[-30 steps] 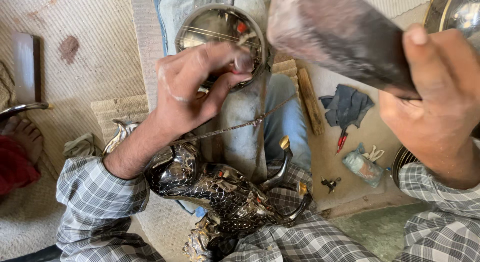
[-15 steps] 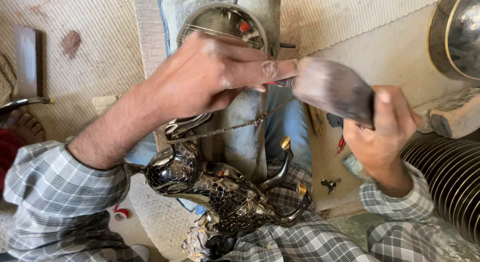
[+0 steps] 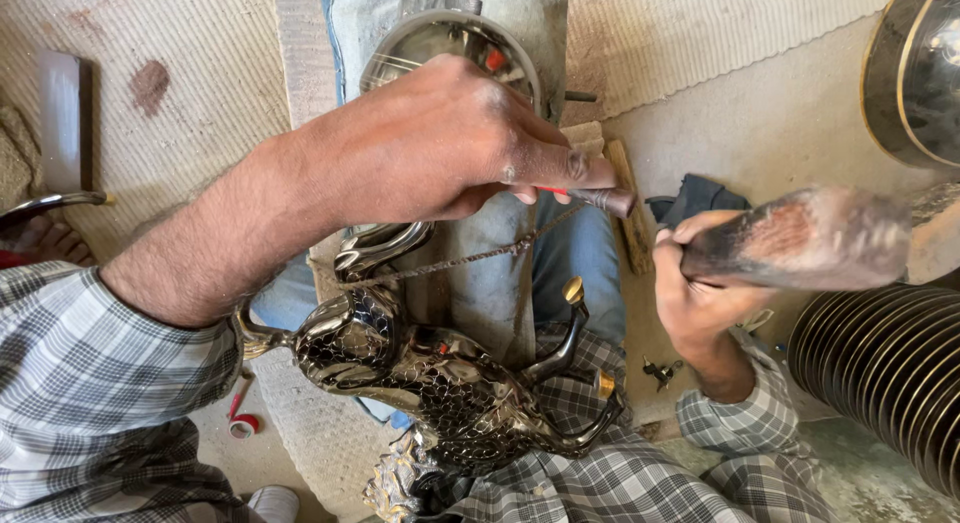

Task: The person uses a hammer and a metal punch to repeatedly strike a decorative metal object shaped like a mythical creature. The object is held against a cylindrical support while the person taps along its surface to create texture or shape.

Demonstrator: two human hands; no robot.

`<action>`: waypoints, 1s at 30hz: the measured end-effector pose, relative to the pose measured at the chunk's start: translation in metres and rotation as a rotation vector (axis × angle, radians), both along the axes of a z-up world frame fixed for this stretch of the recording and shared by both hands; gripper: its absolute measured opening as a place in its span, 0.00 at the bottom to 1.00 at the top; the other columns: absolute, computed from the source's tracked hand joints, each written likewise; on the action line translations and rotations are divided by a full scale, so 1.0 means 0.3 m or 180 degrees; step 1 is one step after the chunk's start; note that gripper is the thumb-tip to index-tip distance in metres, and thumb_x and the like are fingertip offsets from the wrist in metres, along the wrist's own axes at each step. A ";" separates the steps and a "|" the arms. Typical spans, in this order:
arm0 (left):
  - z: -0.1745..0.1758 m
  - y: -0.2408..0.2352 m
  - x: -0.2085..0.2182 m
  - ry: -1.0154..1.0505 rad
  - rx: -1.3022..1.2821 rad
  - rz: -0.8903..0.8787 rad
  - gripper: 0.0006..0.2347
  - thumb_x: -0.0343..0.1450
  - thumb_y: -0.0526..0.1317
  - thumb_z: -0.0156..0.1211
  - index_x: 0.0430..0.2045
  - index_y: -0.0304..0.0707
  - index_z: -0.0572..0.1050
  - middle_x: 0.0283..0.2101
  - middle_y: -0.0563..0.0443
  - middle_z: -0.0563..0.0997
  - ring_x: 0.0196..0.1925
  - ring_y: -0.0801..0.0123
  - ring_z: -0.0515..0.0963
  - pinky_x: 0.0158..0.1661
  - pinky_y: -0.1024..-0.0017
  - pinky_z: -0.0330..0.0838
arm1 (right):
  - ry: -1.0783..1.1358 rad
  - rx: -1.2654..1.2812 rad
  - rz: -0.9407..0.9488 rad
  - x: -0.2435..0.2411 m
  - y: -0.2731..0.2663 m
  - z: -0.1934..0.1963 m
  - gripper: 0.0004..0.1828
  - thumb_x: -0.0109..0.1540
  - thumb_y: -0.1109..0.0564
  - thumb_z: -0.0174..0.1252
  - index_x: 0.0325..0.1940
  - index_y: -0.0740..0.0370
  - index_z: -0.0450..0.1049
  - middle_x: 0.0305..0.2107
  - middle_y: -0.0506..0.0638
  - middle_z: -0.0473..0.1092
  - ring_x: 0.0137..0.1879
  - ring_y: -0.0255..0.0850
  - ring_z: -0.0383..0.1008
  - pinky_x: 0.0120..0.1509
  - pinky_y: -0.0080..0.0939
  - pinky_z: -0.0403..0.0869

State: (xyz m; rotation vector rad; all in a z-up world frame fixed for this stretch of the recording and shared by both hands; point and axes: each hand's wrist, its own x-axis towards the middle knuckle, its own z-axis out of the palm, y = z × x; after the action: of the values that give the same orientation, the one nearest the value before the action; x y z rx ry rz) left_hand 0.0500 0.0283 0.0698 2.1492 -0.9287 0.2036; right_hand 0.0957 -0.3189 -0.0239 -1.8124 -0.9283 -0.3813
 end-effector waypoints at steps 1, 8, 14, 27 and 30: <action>-0.002 -0.003 -0.001 -0.0007 0.0018 -0.0012 0.26 0.62 0.22 0.63 0.56 0.41 0.78 0.46 0.47 0.86 0.38 0.65 0.88 0.32 0.66 0.80 | -0.0472 -0.0400 -0.0045 -0.001 -0.001 0.005 0.42 0.64 0.75 0.63 0.76 0.57 0.53 0.42 0.58 0.70 0.39 0.47 0.75 0.41 0.45 0.77; 0.009 -0.003 0.012 -0.0085 0.0150 -0.0081 0.23 0.64 0.27 0.67 0.56 0.40 0.79 0.40 0.48 0.87 0.39 0.63 0.88 0.31 0.64 0.79 | -0.1367 -0.1357 -0.0221 -0.002 -0.018 -0.011 0.52 0.56 0.76 0.64 0.76 0.58 0.43 0.35 0.60 0.69 0.37 0.51 0.75 0.37 0.50 0.71; 0.028 0.001 0.022 -0.0326 0.0102 0.0384 0.27 0.62 0.28 0.68 0.58 0.45 0.78 0.46 0.46 0.87 0.37 0.58 0.86 0.34 0.62 0.80 | 0.0158 -0.0663 -0.0325 -0.052 -0.081 -0.139 0.49 0.62 0.77 0.60 0.81 0.67 0.41 0.44 0.61 0.71 0.41 0.46 0.77 0.47 0.45 0.81; 0.068 -0.007 0.076 0.0109 0.0317 -0.0278 0.25 0.66 0.33 0.67 0.61 0.57 0.75 0.37 0.51 0.87 0.31 0.62 0.85 0.29 0.60 0.77 | 0.0055 0.0440 -0.0207 -0.041 -0.092 -0.101 0.58 0.61 0.79 0.61 0.81 0.38 0.39 0.41 0.53 0.67 0.38 0.41 0.71 0.44 0.43 0.80; 0.061 0.003 0.065 0.0161 0.0489 -0.0262 0.27 0.65 0.33 0.68 0.61 0.59 0.75 0.32 0.49 0.87 0.30 0.60 0.85 0.29 0.59 0.77 | -0.1499 -0.1269 -0.0246 0.015 -0.101 -0.059 0.59 0.47 0.81 0.60 0.76 0.48 0.47 0.31 0.56 0.69 0.31 0.49 0.73 0.34 0.54 0.73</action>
State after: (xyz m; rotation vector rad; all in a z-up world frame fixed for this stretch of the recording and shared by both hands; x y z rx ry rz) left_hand 0.0695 0.0291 0.0879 2.2397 -1.0302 0.0379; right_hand 0.1001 -0.3492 -0.0415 -2.1718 -1.3326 -0.7351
